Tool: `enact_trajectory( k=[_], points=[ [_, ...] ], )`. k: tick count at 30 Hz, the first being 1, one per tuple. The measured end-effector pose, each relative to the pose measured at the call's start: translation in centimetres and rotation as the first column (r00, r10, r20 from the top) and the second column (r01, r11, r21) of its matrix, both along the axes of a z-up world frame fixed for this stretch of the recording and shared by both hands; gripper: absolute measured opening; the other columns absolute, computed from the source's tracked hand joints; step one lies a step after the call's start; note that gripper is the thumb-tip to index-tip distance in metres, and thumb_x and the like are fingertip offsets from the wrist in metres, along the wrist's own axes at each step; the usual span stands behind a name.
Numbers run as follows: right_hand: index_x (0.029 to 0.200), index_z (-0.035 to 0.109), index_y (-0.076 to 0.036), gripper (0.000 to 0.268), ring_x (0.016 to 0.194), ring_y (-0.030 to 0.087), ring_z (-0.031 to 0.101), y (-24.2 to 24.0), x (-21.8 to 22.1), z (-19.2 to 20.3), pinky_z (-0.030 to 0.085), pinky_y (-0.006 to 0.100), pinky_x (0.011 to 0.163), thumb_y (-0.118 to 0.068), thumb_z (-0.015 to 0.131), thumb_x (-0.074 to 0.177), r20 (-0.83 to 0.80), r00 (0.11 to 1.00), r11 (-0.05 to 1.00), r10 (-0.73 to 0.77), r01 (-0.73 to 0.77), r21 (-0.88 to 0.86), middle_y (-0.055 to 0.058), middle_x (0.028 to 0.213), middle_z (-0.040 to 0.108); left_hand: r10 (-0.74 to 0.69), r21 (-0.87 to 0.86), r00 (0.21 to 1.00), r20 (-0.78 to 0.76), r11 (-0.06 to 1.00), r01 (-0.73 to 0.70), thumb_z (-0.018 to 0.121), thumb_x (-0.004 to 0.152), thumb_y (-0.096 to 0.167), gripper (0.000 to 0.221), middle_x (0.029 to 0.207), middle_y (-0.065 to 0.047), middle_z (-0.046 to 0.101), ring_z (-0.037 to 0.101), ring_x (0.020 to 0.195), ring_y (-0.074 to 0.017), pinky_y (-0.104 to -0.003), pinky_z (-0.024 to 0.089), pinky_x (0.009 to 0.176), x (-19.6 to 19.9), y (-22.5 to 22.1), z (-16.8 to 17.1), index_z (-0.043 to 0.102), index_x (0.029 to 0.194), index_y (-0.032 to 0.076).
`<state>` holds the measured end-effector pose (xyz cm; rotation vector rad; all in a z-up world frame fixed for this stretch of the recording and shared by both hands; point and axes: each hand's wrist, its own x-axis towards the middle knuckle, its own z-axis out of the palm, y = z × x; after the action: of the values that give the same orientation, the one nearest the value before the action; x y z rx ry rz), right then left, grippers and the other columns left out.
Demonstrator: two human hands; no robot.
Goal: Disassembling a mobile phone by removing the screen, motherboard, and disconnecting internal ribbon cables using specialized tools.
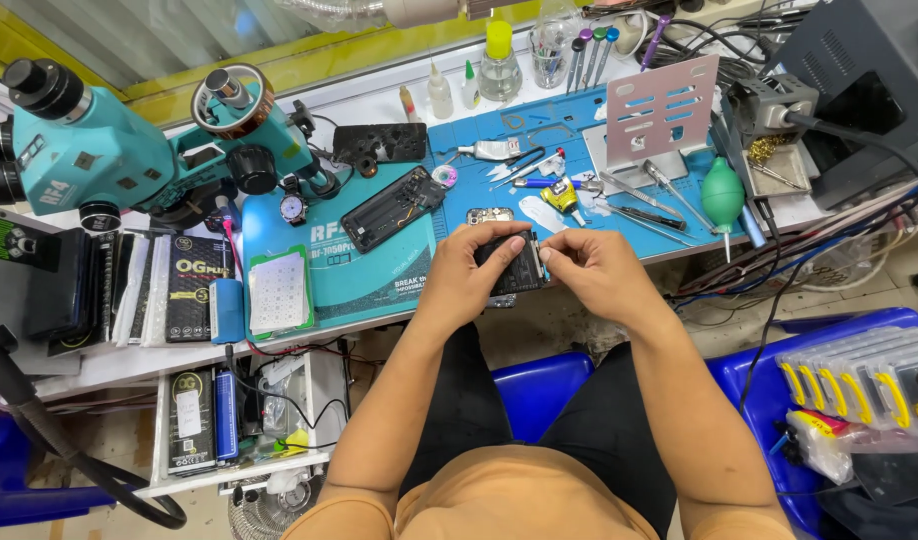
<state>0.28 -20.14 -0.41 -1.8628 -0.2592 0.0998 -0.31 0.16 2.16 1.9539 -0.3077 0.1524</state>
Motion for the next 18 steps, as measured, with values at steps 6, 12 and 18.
enact_trajectory(
  k=[6, 12, 18],
  points=[
    [0.092, 0.078, 0.001, 0.016, 0.069, 0.012, 0.063, -0.7, 0.1, 0.6, 0.054, 0.028, 0.068, -0.007, 0.066, 0.097, -0.051, 0.997, 0.981, 0.051, -0.04, 0.189, 0.01, 0.067, 0.069, -0.074, -0.125, 0.994, -0.077, 0.99, 0.064, 0.067, 0.099, 0.031, 0.023, 0.095, -0.009, 0.077, 0.067, 0.097, -0.0243, -0.039, 0.051, 0.092, -0.2, -0.1, 1.4, 0.076, 0.115, 0.017],
    [0.091, 0.078, 0.002, 0.015, 0.069, 0.014, 0.065, -1.1, -0.1, 1.1, 0.054, 0.028, 0.07, -0.006, 0.066, 0.098, -0.04, 0.997, 0.965, 0.059, -0.047, 0.257, 0.012, 0.068, 0.069, -0.118, -0.194, 0.989, -0.091, 0.976, 0.098, 0.068, 0.099, 0.03, 0.024, 0.098, -0.01, 0.078, 0.067, 0.101, -0.0223, -0.041, 0.05, 0.096, 0.1, -0.5, 1.8, 0.076, 0.116, 0.015],
    [0.091, 0.078, 0.001, 0.015, 0.066, 0.012, 0.061, -1.1, 0.0, 1.1, 0.053, 0.027, 0.066, -0.007, 0.067, 0.099, 0.041, 0.999, 0.972, 0.018, -0.027, 0.234, 0.01, 0.068, 0.069, -0.113, -0.214, 0.989, -0.099, 0.973, 0.089, 0.067, 0.1, 0.03, 0.025, 0.097, -0.009, 0.078, 0.066, 0.099, -0.0195, -0.042, 0.049, 0.097, 0.3, -0.7, 1.8, 0.076, 0.118, 0.015]
  ],
)
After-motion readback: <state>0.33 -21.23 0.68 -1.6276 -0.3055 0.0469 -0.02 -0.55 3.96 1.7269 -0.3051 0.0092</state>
